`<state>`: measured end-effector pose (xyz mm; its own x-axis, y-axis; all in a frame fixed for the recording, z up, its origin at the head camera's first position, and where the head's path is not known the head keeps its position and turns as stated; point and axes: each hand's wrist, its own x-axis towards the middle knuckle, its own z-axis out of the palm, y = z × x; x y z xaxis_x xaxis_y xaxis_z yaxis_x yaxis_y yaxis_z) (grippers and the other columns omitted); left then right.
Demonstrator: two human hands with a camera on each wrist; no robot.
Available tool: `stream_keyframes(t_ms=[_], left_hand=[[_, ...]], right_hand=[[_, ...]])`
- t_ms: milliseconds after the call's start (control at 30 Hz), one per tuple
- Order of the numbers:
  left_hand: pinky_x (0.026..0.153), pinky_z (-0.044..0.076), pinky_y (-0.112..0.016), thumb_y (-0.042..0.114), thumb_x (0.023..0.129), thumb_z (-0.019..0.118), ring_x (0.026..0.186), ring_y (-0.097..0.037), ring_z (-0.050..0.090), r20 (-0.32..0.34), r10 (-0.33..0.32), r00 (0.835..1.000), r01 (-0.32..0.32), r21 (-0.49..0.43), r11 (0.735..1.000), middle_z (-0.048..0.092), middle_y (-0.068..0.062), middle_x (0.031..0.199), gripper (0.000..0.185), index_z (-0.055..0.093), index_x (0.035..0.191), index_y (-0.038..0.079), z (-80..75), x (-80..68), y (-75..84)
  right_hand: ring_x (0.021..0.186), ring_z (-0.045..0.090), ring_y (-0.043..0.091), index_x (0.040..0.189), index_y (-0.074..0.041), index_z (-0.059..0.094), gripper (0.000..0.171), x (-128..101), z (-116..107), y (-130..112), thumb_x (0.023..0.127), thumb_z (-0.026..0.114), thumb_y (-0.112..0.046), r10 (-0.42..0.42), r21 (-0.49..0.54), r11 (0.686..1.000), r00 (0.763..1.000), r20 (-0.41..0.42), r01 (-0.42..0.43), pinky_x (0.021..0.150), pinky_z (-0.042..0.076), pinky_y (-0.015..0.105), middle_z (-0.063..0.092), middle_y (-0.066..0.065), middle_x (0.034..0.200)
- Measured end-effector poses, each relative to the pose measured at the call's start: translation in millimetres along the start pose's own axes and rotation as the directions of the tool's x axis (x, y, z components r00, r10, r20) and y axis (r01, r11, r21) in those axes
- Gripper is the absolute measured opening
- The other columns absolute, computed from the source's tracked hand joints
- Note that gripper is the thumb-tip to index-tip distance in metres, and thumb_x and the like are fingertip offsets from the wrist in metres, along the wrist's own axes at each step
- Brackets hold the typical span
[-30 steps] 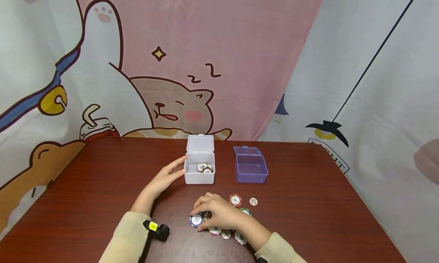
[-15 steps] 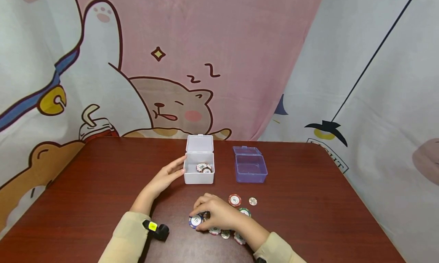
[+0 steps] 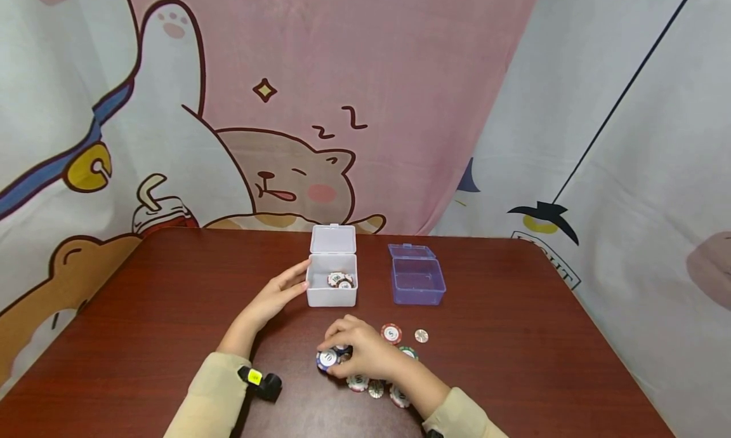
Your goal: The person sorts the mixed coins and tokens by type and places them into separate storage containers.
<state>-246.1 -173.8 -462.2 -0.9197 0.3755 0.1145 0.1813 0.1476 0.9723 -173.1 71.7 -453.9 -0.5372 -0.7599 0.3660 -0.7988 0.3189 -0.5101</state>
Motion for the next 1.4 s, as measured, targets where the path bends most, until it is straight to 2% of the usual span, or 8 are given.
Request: stream_keyframes(t_ms=[467,733,833,900,1067,1133,1267,1400], left_hand=[[0.105,0.027,-0.054,0.009,0.098,0.053,0.132,-0.04,0.036,0.007,0.009,1.0,-0.009,-0.017,1.0,0.034,-0.02,0.149,0.054,0.033,0.149,0.006,0.9,-0.3,2.3],[0.104,0.028,-0.056,0.007,0.098,0.052,0.131,-0.046,0.034,0.016,0.0,1.0,0.0,0.012,1.0,0.032,-0.027,0.147,0.055,0.031,0.147,-0.003,5.7,-9.6,32.2],[0.104,0.028,-0.056,0.007,0.098,0.052,0.131,-0.046,0.034,0.019,0.003,1.0,-0.003,0.009,1.0,0.032,-0.027,0.147,0.055,0.031,0.147,-0.003,6.1,-10.2,34.4],[0.104,0.027,-0.057,0.005,0.098,0.052,0.131,-0.047,0.034,0.018,0.011,1.0,-0.011,0.0,1.0,0.032,-0.028,0.147,0.054,0.031,0.147,-0.004,6.0,-10.2,34.1],[0.104,0.028,-0.055,0.008,0.098,0.053,0.131,-0.043,0.036,0.009,0.03,1.0,-0.03,-0.01,1.0,0.034,-0.024,0.147,0.054,0.033,0.148,0.001,2.7,-4.4,15.2],[0.104,0.029,-0.055,0.009,0.098,0.053,0.131,-0.042,0.036,0.009,0.027,1.0,-0.027,-0.008,1.0,0.034,-0.023,0.148,0.054,0.033,0.148,0.002,2.5,-4.3,15.0],[0.104,0.028,-0.056,0.006,0.098,0.053,0.131,-0.045,0.035,0.02,0.017,1.0,-0.017,-0.006,1.0,0.032,-0.028,0.147,0.055,0.031,0.147,-0.003,4.8,-9.0,30.4],[0.104,0.028,-0.056,0.006,0.098,0.052,0.131,-0.044,0.035,0.02,0.02,1.0,-0.02,-0.003,1.0,0.032,-0.026,0.148,0.054,0.031,0.148,-0.001,3.2,-4.6,18.8]], right_hand=[[0.1,0.051,0.008,0.107,-0.011,0.075,0.036,-1.4,-14.6,3.8,0.072,0.082,-0.015,0.12,0.032,0.992,0.99,-0.073,-0.118,0.086,0.044,0.024,0.06,-0.008,0.104],[0.093,0.05,0.008,0.104,-0.009,0.075,0.035,1.8,-27.5,11.2,0.071,0.083,-0.015,0.1,-0.005,0.995,0.983,-0.155,-0.102,0.078,0.045,0.024,0.061,-0.008,0.101],[0.095,0.051,0.009,0.105,-0.01,0.075,0.035,3.7,-32.0,11.0,0.071,0.083,-0.015,0.109,-0.005,0.994,0.98,-0.168,-0.112,0.079,0.046,0.025,0.061,-0.008,0.102],[0.096,0.051,0.009,0.105,-0.011,0.075,0.034,5.4,-34.9,10.9,0.072,0.082,-0.015,0.111,-0.008,0.993,0.979,-0.173,-0.114,0.079,0.046,0.026,0.061,-0.008,0.103],[0.096,0.051,0.011,0.105,-0.01,0.075,0.033,11.2,-41.9,10.9,0.073,0.082,-0.015,0.098,-0.015,0.995,0.977,-0.189,-0.103,0.077,0.048,0.029,0.062,-0.005,0.105],[0.095,0.051,0.012,0.104,-0.009,0.075,0.033,14.2,-44.4,11.1,0.073,0.083,-0.015,0.09,-0.018,0.995,0.976,-0.199,-0.095,0.077,0.048,0.03,0.062,-0.004,0.104],[0.093,0.051,0.013,0.103,-0.006,0.075,0.034,20.2,-48.9,12.4,0.071,0.083,-0.012,0.068,-0.025,0.997,0.97,-0.234,-0.076,0.076,0.048,0.03,0.062,-0.002,0.102],[0.092,0.052,0.016,0.102,-0.006,0.075,0.035,27.3,-52.6,15.4,0.069,0.084,-0.011,0.053,-0.03,0.998,0.959,-0.28,-0.064,0.077,0.047,0.029,0.063,0.001,0.1]])
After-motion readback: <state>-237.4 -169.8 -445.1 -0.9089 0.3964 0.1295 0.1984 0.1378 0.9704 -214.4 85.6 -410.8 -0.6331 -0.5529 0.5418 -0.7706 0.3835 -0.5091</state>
